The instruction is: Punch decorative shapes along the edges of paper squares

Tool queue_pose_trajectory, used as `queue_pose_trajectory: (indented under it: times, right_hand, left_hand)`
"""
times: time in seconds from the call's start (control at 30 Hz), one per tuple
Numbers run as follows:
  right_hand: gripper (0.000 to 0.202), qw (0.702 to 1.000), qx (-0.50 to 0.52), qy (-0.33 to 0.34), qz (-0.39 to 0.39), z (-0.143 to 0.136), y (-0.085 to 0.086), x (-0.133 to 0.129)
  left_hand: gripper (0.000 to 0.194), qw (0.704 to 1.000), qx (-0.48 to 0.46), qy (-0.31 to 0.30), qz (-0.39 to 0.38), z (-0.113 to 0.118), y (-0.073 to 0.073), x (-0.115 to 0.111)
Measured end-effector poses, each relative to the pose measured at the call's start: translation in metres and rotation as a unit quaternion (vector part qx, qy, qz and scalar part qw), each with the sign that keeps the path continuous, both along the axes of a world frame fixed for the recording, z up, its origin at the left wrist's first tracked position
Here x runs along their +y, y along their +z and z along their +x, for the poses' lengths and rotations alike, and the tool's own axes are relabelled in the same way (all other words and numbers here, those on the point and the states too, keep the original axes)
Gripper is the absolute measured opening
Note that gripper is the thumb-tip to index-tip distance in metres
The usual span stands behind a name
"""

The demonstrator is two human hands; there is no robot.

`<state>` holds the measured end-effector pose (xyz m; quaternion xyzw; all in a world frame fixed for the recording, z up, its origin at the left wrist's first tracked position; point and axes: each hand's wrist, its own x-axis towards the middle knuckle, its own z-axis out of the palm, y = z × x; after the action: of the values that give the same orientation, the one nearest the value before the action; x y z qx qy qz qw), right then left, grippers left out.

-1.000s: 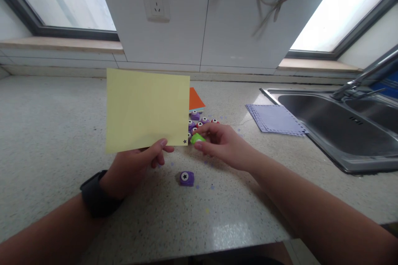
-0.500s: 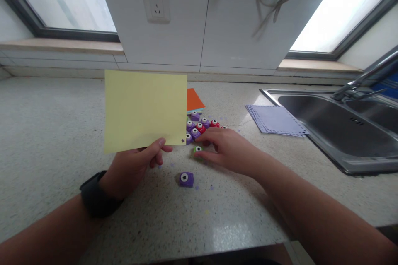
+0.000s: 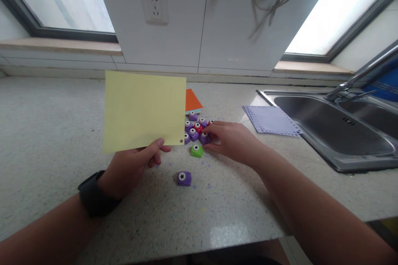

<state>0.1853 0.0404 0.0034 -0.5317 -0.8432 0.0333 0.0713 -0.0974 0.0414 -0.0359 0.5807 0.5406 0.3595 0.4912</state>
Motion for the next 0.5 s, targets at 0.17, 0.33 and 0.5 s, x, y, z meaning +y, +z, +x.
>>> queue_pose_trajectory:
  times: [0.17, 0.33, 0.5]
  right_hand:
    - [0.03, 0.997, 0.026, 0.06, -0.049, 0.0, 0.012, -0.006]
    - [0.042, 0.997, 0.012, 0.054, -0.045, -0.005, 0.011, -0.009]
    - [0.02, 0.998, 0.043, 0.033, -0.033, -0.006, 0.007, -0.008]
  left_hand:
    - [0.037, 1.0, 0.001, -0.001, -0.009, 0.001, 0.001, 0.0]
    - [0.036, 1.0, -0.008, 0.0, -0.023, 0.001, 0.001, 0.0]
    - [0.035, 0.999, -0.018, -0.007, -0.032, 0.003, 0.004, -0.001]
